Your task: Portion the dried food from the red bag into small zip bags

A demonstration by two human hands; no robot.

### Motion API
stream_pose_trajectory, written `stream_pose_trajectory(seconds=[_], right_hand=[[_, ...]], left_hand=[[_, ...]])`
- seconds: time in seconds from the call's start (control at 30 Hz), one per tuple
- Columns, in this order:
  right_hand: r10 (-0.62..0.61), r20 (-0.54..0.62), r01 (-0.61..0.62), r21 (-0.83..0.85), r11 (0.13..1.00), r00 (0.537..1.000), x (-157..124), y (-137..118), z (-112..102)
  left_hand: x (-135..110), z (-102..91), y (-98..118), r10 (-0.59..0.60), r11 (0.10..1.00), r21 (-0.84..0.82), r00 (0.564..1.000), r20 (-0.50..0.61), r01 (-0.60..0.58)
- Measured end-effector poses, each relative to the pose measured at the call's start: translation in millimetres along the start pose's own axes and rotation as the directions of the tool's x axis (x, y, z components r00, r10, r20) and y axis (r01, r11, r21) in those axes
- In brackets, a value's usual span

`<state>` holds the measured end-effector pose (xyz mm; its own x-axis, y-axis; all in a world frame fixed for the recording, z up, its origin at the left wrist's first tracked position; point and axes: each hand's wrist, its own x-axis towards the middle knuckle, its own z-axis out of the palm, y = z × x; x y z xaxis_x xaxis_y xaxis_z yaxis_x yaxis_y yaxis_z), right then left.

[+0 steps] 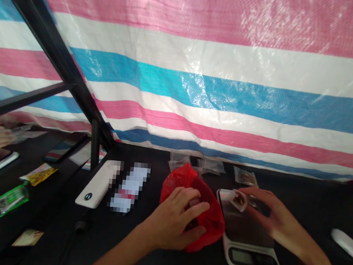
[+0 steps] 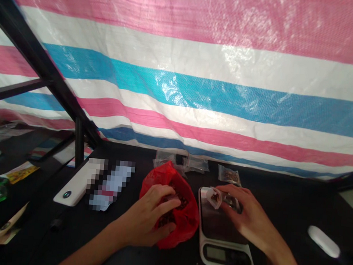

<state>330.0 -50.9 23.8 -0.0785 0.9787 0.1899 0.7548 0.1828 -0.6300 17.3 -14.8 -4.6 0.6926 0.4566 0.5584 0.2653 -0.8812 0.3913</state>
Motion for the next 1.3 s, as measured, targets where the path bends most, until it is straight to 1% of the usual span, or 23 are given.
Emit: stream_pose_trajectory(seconds=[0.1, 0.2, 0.27, 0.43, 0.53, 0.6, 0.7, 0.83, 0.9, 0.97, 1.0, 1.07, 1.1, 1.17, 1.23, 1.3], right_hand=[[0.030, 0.085, -0.027, -0.043, 0.999, 0.996, -8, 24, -5], [0.073, 0.107, -0.066, -0.064, 0.996, 0.992, -16, 37, -6], [0.093, 0.106, -0.087, -0.061, 0.994, 0.990, -18, 38, -8], [0.071, 0.082, -0.070, -0.005, 0.998, 0.994, -16, 34, -21], [0.101, 0.061, -0.102, 0.007, 0.995, 0.993, -14, 35, -27], [0.117, 0.076, -0.119, 0.014, 0.993, 0.990, -14, 37, -30], [0.137, 0.106, -0.141, 0.031, 0.990, 0.985, -14, 39, -30], [0.124, 0.125, -0.130, 0.041, 0.991, 0.984, -13, 37, -29], [0.108, 0.126, -0.115, 0.047, 0.992, 0.986, -12, 36, -29], [0.104, 0.124, -0.111, 0.052, 0.992, 0.987, -12, 35, -29], [0.106, 0.123, -0.113, 0.055, 0.992, 0.987, -12, 34, -29], [0.106, 0.125, -0.115, 0.062, 0.991, 0.986, -12, 34, -28], [0.105, 0.125, -0.114, 0.066, 0.991, 0.987, -12, 34, -27], [0.100, 0.120, -0.109, 0.069, 0.992, 0.988, -12, 35, -25], [0.096, 0.112, -0.104, 0.067, 0.992, 0.989, -12, 36, -23], [0.087, 0.110, -0.095, 0.063, 0.993, 0.990, -13, 37, -22]], left_hand=[[1, -1.1, 0, -0.012, 1.000, 0.023, 1.000, 0.001, 0.012], [1, -3.5, -2, -0.045, 0.998, 0.043, 0.999, -0.019, 0.046], [1, -5.4, -4, -0.053, 0.998, 0.041, 0.998, -0.038, 0.055], [2, -7.5, -4, -0.030, 0.999, 0.025, 0.997, -0.071, 0.032], [3, -5.7, -1, 0.013, 0.998, 0.068, 0.996, -0.086, -0.007], [3, -4.0, 2, 0.052, 0.995, 0.089, 0.995, -0.083, -0.045], [1, -0.7, 8, 0.109, 0.988, 0.109, 0.994, -0.030, -0.105], [-5, 8.0, 18, 0.171, 0.970, 0.150, 0.976, 0.134, -0.190], [-8, 14.7, 22, 0.163, 0.955, 0.209, 0.962, 0.220, -0.210], [-10, 22.8, 23, 0.136, 0.938, 0.273, 0.953, 0.269, -0.211], [-11, 27.4, 23, 0.119, 0.933, 0.297, 0.954, 0.275, -0.203], [-12, 38.0, 21, 0.077, 0.931, 0.331, 0.969, 0.233, -0.154], [-13, 43.8, 20, 0.042, 0.932, 0.346, 0.979, 0.202, -0.111], [-13, 55.9, 19, -0.015, 0.933, 0.360, 0.995, 0.102, -0.023], [-11, 66.4, 20, -0.089, 0.924, 0.376, 0.995, 0.044, 0.066], [-8, 72.6, 23, -0.206, 0.919, 0.342, 0.978, -0.009, 0.197]])
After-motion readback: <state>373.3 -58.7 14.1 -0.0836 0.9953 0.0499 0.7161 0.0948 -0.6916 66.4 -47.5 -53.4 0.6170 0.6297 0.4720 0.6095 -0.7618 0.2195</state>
